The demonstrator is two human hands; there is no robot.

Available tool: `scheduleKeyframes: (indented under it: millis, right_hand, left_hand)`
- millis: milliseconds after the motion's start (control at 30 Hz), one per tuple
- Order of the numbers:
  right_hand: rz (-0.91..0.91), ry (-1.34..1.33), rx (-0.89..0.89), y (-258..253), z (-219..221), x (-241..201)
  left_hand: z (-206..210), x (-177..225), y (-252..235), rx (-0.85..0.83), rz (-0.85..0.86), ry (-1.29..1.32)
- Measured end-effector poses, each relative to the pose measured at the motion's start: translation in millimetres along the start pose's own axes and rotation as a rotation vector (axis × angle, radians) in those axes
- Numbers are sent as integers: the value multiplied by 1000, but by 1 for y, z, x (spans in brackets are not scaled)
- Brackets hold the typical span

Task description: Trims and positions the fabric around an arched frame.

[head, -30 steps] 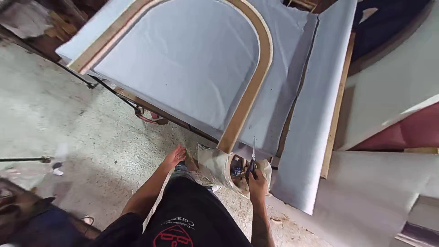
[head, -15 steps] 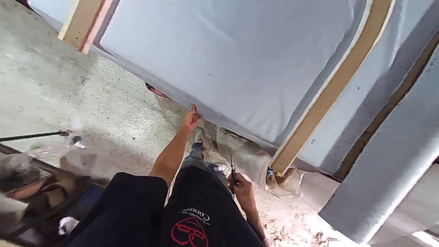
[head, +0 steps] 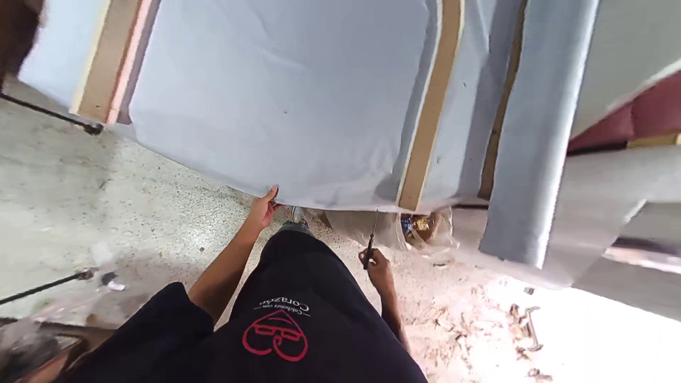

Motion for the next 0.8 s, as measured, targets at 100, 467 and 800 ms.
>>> scheduleKeyframes:
  millis: [100,467,800]
  right_hand:
    - [-40,-185,159,16,13,11]
    - [-168,6,409,-57,26,-97]
    - [-316,144,664,-166,-11,-179]
  left_hand:
    - [7,15,10,13,1,-82]
    - [16,7,21,-120,-12,-162]
    - [-6,74,-13,4,72,177]
Point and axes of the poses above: each hand's wrist, its own y-axis away from the middle knuckle, its own z-axis out of the palm, x = y × z, the point moved 5 cm from there along -y, towards the middle knuckle, and after that the axes turned 1 degree about -x, right-handed, at the moved point
